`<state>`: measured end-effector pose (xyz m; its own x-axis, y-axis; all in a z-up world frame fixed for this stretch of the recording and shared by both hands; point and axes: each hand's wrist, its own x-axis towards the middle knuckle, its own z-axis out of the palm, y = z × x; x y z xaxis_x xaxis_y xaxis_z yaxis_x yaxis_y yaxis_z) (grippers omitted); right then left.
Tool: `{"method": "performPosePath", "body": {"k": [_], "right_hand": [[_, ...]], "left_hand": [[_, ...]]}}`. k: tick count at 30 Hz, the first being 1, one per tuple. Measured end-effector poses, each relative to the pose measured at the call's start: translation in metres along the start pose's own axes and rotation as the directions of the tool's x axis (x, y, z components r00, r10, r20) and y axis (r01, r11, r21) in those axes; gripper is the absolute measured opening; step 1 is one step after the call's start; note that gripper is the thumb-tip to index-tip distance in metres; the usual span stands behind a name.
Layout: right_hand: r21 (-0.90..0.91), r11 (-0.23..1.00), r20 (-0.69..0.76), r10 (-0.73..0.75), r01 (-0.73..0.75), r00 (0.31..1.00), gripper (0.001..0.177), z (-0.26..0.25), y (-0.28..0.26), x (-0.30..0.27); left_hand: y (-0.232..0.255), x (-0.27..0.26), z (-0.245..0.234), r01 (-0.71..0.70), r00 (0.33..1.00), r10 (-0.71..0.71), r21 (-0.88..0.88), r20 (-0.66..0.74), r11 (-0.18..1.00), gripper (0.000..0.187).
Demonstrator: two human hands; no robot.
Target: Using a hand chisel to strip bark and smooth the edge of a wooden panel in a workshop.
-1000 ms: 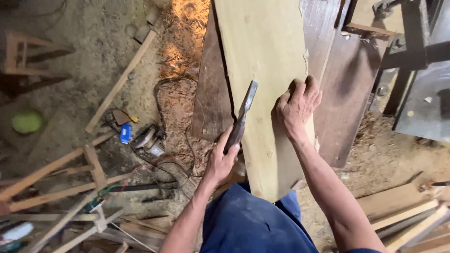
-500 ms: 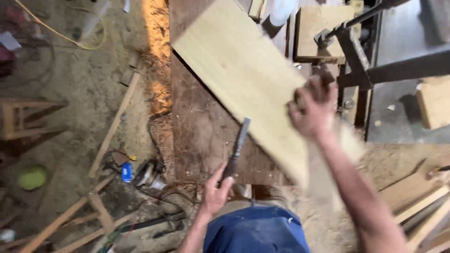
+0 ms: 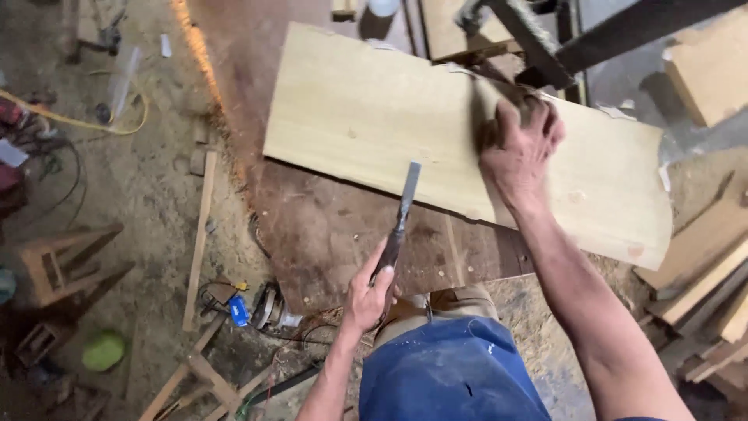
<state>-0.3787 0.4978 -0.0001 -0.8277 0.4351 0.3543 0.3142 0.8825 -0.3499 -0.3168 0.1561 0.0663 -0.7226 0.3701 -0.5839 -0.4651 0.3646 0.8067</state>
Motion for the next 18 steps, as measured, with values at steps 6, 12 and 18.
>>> {"method": "performPosePath", "body": {"k": [6,12,18], "right_hand": [[-0.029,0.998,0.004,0.054,-0.054,0.999,0.029,-0.002,-0.007,0.003],[0.006,0.999,0.028,0.049,-0.049,0.998,0.032,-0.003,-0.006,0.003],[-0.018,0.999,0.045,0.044,-0.044,0.998,0.03,-0.008,-0.01,0.006]], "left_hand": [[-0.002,-0.012,0.016,0.124,0.988,-0.125,-0.01,-0.092,0.992,0.051],[-0.01,-0.005,0.02,0.045,0.989,-0.045,-0.007,-0.141,0.999,0.044],[-0.05,0.01,0.023,-0.098,0.977,0.125,0.161,-0.171,0.982,0.043]]}}
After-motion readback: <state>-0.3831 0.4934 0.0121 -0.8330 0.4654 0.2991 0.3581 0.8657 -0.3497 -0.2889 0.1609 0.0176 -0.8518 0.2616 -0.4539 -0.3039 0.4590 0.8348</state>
